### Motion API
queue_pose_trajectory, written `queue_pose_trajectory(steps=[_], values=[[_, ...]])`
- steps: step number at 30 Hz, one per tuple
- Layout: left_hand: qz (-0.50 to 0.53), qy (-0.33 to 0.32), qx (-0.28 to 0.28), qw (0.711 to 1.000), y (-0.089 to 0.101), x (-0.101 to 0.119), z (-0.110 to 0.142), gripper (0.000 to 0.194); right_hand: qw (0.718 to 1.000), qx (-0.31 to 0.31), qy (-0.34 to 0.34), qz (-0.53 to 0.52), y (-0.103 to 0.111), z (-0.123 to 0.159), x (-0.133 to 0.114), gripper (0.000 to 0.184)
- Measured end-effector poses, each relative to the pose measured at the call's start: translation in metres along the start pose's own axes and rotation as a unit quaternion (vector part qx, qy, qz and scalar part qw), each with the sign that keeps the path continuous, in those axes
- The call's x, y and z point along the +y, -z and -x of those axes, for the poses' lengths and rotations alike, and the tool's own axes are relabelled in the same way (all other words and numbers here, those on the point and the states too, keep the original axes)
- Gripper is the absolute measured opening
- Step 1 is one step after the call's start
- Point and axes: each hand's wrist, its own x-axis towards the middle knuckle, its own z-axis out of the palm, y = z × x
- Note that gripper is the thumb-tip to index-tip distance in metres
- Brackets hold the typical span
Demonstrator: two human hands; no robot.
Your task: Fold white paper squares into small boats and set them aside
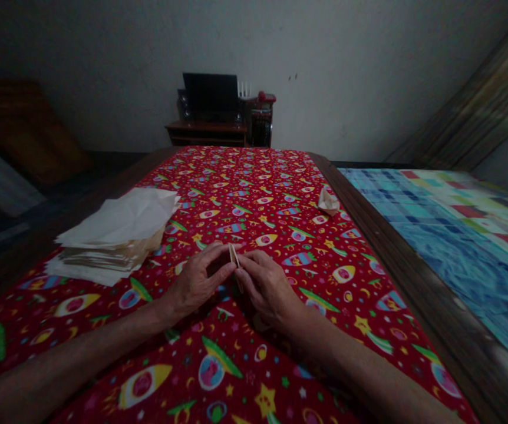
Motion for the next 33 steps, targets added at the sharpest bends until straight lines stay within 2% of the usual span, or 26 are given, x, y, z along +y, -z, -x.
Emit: queue_pose_trajectory(steps=[3,9,15,19,26,28,33], values=[[-0.024,-0.018,0.0,1.0,-0.001,0.001,0.0,0.024,1.0,0.019,-0.006,-0.023,-0.001,0.002,0.002,0.023],[-0.067,-0.04,0.012,0.997,-0.005,0.005,0.002,0.026,0.997,0.029,-0.008,0.07,-0.005,0.002,0.005,0.015],[-0.103,-0.003,0.02,0.994,-0.011,0.004,0.001,0.033,0.994,0.054,0.011,0.094,-0.007,0.002,0.007,0.014],[-0.102,0.034,-0.003,0.994,-0.013,0.0,0.0,0.041,0.992,0.038,0.011,0.122,-0.006,0.002,0.007,0.017],[-0.082,0.021,-0.043,0.995,-0.009,0.001,-0.002,0.024,0.985,0.02,-0.059,0.163,-0.002,0.0,0.009,0.016],[-0.082,0.03,-0.044,0.995,-0.009,0.002,-0.002,0.028,0.983,0.013,-0.073,0.169,-0.002,-0.002,0.01,0.014],[-0.071,0.026,-0.044,0.996,-0.011,0.002,-0.003,0.054,0.982,-0.019,-0.108,0.154,-0.004,-0.006,0.009,0.011]])
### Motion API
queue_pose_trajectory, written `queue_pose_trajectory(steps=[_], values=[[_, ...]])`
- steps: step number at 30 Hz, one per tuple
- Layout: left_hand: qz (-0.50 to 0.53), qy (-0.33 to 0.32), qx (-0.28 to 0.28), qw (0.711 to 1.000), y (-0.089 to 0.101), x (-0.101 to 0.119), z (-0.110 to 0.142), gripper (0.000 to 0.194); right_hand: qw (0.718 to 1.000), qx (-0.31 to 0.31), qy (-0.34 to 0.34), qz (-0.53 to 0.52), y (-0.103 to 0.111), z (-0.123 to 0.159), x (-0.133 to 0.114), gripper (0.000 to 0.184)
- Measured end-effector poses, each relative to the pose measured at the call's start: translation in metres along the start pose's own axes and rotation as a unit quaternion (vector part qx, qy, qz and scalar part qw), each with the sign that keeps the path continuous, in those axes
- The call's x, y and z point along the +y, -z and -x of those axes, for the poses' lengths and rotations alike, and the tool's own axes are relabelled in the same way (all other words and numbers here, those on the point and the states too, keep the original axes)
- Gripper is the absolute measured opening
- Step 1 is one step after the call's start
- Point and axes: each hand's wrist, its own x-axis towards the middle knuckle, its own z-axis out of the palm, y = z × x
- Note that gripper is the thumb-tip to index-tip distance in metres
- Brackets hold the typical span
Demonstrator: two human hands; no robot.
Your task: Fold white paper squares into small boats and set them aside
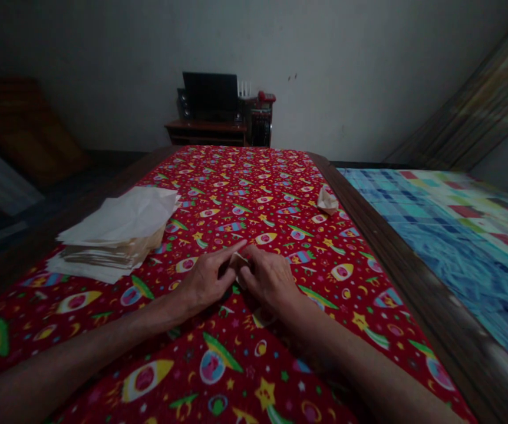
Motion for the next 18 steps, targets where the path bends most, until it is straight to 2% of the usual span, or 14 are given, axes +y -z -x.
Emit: queue_pose_trajectory(steps=[3,7,14,18], values=[[0.0,-0.008,-0.007,1.0,0.0,-0.001,0.001,0.058,1.0,-0.015,-0.018,-0.011,0.002,-0.001,0.001,0.012],[-0.047,0.01,0.003,0.999,0.003,-0.001,0.001,0.064,0.998,0.006,-0.03,0.048,0.005,-0.001,0.003,0.009],[-0.113,0.061,-0.011,0.992,0.004,0.0,0.001,0.061,0.993,0.023,0.015,0.115,0.003,0.004,-0.002,0.012],[-0.083,0.033,0.002,0.996,0.004,-0.005,0.002,0.056,0.99,0.021,0.036,0.137,0.002,0.006,-0.009,0.011]])
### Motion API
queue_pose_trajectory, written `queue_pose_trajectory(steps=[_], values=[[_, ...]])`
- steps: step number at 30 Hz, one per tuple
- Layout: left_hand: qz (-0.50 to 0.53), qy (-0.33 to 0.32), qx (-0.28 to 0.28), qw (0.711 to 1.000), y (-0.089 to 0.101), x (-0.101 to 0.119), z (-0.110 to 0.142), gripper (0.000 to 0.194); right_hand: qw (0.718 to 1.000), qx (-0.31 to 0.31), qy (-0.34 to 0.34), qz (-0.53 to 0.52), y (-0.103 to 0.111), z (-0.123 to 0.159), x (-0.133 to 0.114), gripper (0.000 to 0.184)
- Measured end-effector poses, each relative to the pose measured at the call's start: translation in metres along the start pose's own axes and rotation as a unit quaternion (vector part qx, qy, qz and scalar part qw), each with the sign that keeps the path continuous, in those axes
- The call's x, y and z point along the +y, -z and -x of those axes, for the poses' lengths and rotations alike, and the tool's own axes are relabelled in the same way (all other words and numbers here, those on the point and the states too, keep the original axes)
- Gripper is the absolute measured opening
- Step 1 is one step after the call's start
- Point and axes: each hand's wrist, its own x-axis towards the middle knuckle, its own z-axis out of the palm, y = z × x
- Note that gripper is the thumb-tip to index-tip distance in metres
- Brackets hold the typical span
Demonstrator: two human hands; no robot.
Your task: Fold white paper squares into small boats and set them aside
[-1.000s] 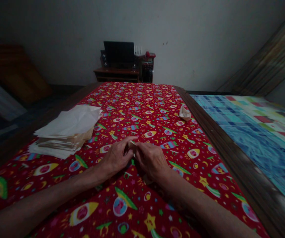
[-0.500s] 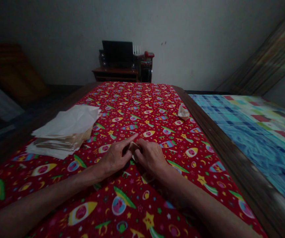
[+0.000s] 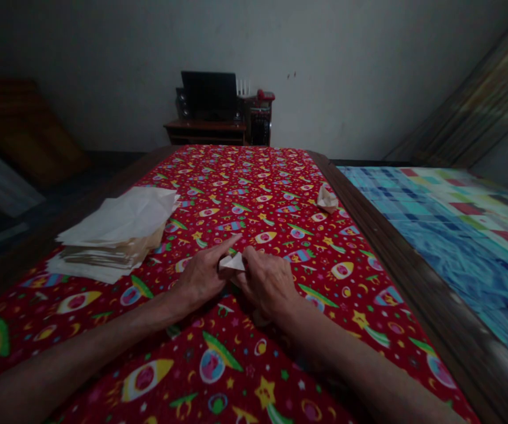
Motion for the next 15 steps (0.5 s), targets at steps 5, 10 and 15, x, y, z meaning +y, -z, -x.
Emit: queue_pose_trajectory(steps=[5,10,15], values=[[0.082,-0.062,0.038,0.994,0.0,0.0001,-0.0012,0.056,1.0,-0.007,-0.003,-0.005,0.0016,0.0011,-0.0005,0.009],[0.092,-0.02,0.104,0.99,-0.0011,0.0066,-0.0021,0.065,0.999,-0.009,-0.009,-0.045,0.0049,0.001,0.0039,0.008],[0.124,0.018,0.104,0.987,-0.0036,0.0056,-0.0035,0.058,0.998,-0.005,-0.023,-0.051,0.0055,-0.0004,0.0031,0.011]])
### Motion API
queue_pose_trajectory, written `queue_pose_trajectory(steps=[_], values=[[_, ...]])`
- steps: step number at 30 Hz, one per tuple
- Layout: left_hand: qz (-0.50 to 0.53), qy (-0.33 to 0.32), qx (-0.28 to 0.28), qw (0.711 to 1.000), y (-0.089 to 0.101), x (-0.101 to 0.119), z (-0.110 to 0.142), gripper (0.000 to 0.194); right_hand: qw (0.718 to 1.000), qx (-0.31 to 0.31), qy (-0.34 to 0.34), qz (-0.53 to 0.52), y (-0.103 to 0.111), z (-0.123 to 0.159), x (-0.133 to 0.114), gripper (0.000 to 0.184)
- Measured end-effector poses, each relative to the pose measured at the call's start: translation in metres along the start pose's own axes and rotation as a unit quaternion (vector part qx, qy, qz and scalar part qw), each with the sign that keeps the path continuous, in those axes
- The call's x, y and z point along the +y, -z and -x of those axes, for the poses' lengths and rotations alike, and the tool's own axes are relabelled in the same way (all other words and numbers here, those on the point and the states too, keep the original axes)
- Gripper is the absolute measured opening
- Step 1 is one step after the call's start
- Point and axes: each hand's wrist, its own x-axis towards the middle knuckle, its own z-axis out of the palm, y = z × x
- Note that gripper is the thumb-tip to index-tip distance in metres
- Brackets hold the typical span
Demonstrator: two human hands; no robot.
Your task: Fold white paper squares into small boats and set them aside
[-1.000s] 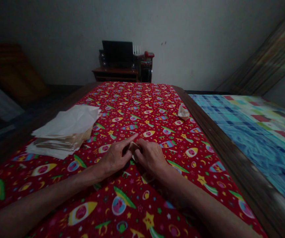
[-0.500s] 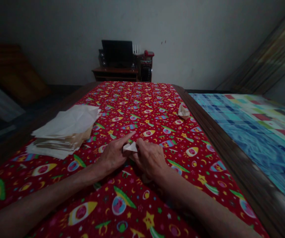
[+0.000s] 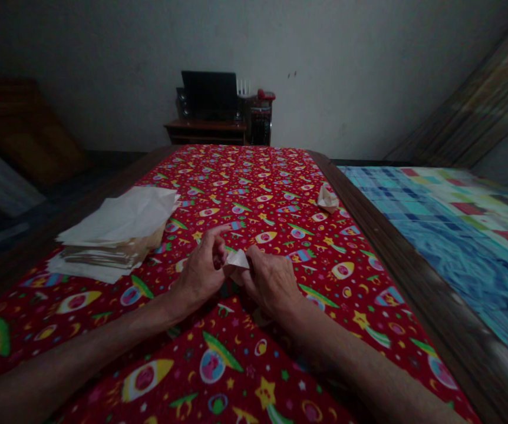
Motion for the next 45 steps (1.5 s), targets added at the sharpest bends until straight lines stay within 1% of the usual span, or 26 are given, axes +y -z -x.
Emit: queue_pose_trajectory(steps=[2,4,7,10,14,17,21,23,26,28,30,32,34,36,38,41,45], values=[[0.014,0.009,-0.027,1.0,0.001,0.0,0.0,0.053,1.0,0.003,0.0,-0.004,0.0,0.0,-0.001,0.013],[0.011,0.007,-0.041,0.999,0.002,0.001,-0.001,0.047,1.0,0.007,0.0,-0.01,-0.001,0.001,-0.002,0.016],[-0.003,-0.021,-0.035,0.999,0.002,0.003,-0.001,0.042,1.0,0.006,-0.007,-0.023,-0.002,0.001,-0.004,0.016],[-0.013,-0.06,-0.022,0.998,0.002,0.004,-0.001,0.042,1.0,-0.004,-0.01,-0.025,-0.004,0.001,-0.005,0.012],[-0.019,-0.092,-0.011,0.996,0.004,0.005,-0.002,0.043,1.0,-0.01,-0.017,-0.024,-0.005,0.001,-0.005,0.015],[-0.002,-0.088,-0.014,0.996,0.005,0.004,-0.002,0.046,1.0,0.003,-0.012,-0.017,-0.005,0.001,-0.003,0.018],[0.017,-0.065,-0.045,0.997,0.004,0.0,-0.002,0.049,0.998,0.042,0.039,-0.023,-0.008,0.001,0.003,0.026],[0.009,-0.052,-0.065,0.996,0.003,-0.003,-0.002,0.047,0.997,0.047,0.055,-0.017,-0.011,0.001,0.007,0.023],[-0.025,-0.047,-0.084,0.995,0.005,-0.01,0.0,0.05,0.998,0.036,0.052,0.024,-0.015,0.001,0.012,0.018],[-0.062,-0.066,-0.092,0.992,0.007,-0.012,0.002,0.044,0.997,0.024,0.054,0.05,-0.015,0.002,0.013,0.017],[-0.098,-0.102,-0.106,0.984,0.01,-0.012,0.004,0.029,0.995,0.017,0.068,0.074,-0.012,0.004,0.014,0.018],[-0.126,-0.147,-0.121,0.974,0.014,-0.011,0.006,0.013,0.991,0.004,0.101,0.093,-0.009,0.005,0.015,0.018],[-0.146,-0.192,-0.132,0.961,0.017,-0.01,0.009,0.006,0.985,-0.011,0.137,0.102,-0.004,0.006,0.016,0.015],[-0.168,-0.231,-0.136,0.949,0.02,-0.01,0.011,0.009,0.981,-0.024,0.162,0.102,-0.001,0.007,0.016,0.016],[-0.197,-0.257,-0.142,0.936,0.023,-0.011,0.014,0.012,0.979,-0.034,0.172,0.099,0.002,0.008,0.017,0.016],[-0.235,-0.278,-0.149,0.92,0.027,-0.013,0.018,0.017,0.977,-0.057,0.18,0.097,0.006,0.009,0.016,0.016],[-0.244,-0.296,-0.16,0.909,0.029,-0.015,0.021,0.022,0.973,-0.098,0.185,0.099,0.009,0.011,0.014,0.017]])
